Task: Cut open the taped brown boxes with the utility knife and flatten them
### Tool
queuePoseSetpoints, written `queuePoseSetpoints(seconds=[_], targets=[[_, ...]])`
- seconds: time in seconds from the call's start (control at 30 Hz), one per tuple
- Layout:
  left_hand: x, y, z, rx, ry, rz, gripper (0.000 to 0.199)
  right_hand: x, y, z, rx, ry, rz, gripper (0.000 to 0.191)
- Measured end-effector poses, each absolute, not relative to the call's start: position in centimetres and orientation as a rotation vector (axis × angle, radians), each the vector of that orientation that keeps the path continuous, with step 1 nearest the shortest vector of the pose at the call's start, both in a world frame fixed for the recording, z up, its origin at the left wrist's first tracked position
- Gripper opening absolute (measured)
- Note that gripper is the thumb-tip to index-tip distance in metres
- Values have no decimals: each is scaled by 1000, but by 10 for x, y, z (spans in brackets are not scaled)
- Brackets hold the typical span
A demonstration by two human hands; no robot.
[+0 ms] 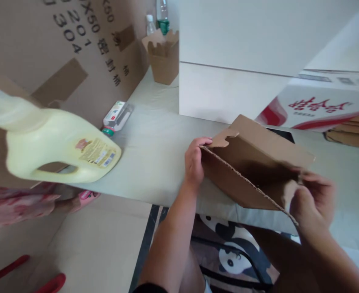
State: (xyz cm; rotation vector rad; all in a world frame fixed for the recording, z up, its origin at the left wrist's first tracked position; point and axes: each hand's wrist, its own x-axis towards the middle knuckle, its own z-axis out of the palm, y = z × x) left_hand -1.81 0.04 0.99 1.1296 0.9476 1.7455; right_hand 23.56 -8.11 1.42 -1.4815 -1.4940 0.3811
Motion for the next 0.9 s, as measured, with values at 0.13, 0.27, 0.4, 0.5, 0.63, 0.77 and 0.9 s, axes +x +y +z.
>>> queuePoseSetpoints(seconds=[0.13, 0.27, 0.4, 0.5, 0.63, 0.77, 0.9], targets=[[7, 6, 9, 1260, 983, 1723, 56, 245, -69, 18, -1441, -1159, 371, 49], [20, 14, 9, 1219, 1103, 1698, 45, 252, -63, 7, -1334, -1041, 703, 72], [27, 25, 2, 1251, 1206, 1735, 36, 262, -72, -17, -1239, -1093, 701, 41], [27, 33, -1, 1456, 1174, 1757, 43, 268, -79, -29, -1188, -1175, 687, 33], [24, 37, 4, 1881, 1156, 1612, 35, 276, -85, -33, -1165, -1254, 672, 27], [20, 36, 9, 1994, 1133, 1485, 34, 282, -90, -35, -1093, -1342, 723, 27], [9, 36, 6, 1831, 1240, 1481, 30, 281, -89, -39, -1137, -1245, 788, 52]])
